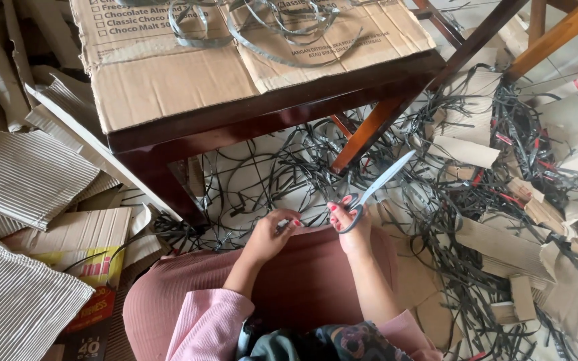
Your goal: The person is cutting strips of material and tying them to a wooden chair frame to create or repair the seat.
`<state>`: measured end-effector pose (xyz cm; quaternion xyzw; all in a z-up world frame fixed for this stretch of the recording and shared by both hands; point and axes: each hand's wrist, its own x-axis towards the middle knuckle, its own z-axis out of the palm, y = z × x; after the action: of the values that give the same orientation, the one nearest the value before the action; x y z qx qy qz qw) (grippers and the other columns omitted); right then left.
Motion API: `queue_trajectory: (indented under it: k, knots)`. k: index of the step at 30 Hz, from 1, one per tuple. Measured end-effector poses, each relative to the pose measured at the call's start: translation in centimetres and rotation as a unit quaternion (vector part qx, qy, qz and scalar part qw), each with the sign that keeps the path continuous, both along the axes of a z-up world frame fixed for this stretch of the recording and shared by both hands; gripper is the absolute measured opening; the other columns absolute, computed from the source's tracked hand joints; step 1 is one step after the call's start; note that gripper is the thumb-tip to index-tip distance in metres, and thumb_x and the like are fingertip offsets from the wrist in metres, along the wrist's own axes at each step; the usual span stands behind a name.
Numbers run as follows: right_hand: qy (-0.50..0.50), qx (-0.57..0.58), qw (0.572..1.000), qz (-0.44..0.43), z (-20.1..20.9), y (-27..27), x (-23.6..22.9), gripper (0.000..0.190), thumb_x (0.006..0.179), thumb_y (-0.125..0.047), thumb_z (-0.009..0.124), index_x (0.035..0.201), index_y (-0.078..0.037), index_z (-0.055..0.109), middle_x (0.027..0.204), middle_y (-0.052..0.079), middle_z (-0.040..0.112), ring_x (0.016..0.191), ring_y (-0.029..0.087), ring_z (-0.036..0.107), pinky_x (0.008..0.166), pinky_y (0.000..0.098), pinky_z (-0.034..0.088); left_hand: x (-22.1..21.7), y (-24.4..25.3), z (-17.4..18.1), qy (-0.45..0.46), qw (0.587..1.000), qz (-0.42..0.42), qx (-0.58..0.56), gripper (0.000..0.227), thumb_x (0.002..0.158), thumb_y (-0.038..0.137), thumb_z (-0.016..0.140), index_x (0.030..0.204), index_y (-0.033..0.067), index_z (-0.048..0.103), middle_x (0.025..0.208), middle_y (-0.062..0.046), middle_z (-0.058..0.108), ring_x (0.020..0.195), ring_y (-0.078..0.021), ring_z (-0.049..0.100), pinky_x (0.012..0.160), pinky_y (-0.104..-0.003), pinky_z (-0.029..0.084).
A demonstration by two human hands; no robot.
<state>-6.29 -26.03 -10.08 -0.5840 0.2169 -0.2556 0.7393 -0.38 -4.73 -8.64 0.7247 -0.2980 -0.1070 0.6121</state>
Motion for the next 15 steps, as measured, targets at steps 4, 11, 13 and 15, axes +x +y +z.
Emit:
queue_trajectory:
  k: [4,11,13,15]
  knots:
    - [-0.004,0.029,0.999,-0.014,0.7,0.0,-0.2,0.027,0.086,-0.003,0.078,0.099,-0.003,0.054,0.081,0.021,0.072,0.049,0.019,0.065,0.039,0.0211,0.049,0.2,0.6,1.0,0.137,0.986,0.021,-0.092,0.019,0.097,0.025,0.072,0.097,0.0059,0.073,0.111,-0.015,0.075,0.109,-0.031,0.071,0.097,-0.047,0.053]
    - [0.01,-0.029,0.997,0.064,1.7,1.7,-1.1,0.03,0.082,-0.002,0.083,0.095,-0.001,0.056,0.08,0.024,0.073,0.049,0.023,0.07,0.035,0.0241,0.052,0.2,0.5,1.4,0.253,0.925,0.085,-0.27,0.015,0.101,0.018,0.065,0.095,0.0045,0.069,0.12,-0.014,0.073,0.11,-0.0206,0.067,0.098,-0.038,0.053]
    - [-0.008,-0.09,0.991,0.094,0.6,1.0,-1.6,0.031,0.081,-0.003,0.085,0.096,0.0,0.059,0.076,0.024,0.072,0.047,0.024,0.07,0.035,0.0245,0.051,0.4,0.3,0.2,0.272,0.91,0.124,-0.288,0.015,0.101,0.016,0.067,0.099,0.0027,0.071,0.112,-0.011,0.074,0.105,-0.017,0.067,0.095,-0.036,0.056]
    - [-0.014,-0.094,0.988,0.119,0.8,1.3,-2.3,0.03,0.08,-0.001,0.085,0.096,0.004,0.059,0.078,0.027,0.073,0.049,0.027,0.072,0.035,0.0254,0.052,0.4,0.4,0.1,0.262,0.912,0.132,-0.287,0.012,0.1,0.015,0.069,0.1,0.0034,0.073,0.106,-0.009,0.074,0.1,-0.0138,0.065,0.093,-0.035,0.056]
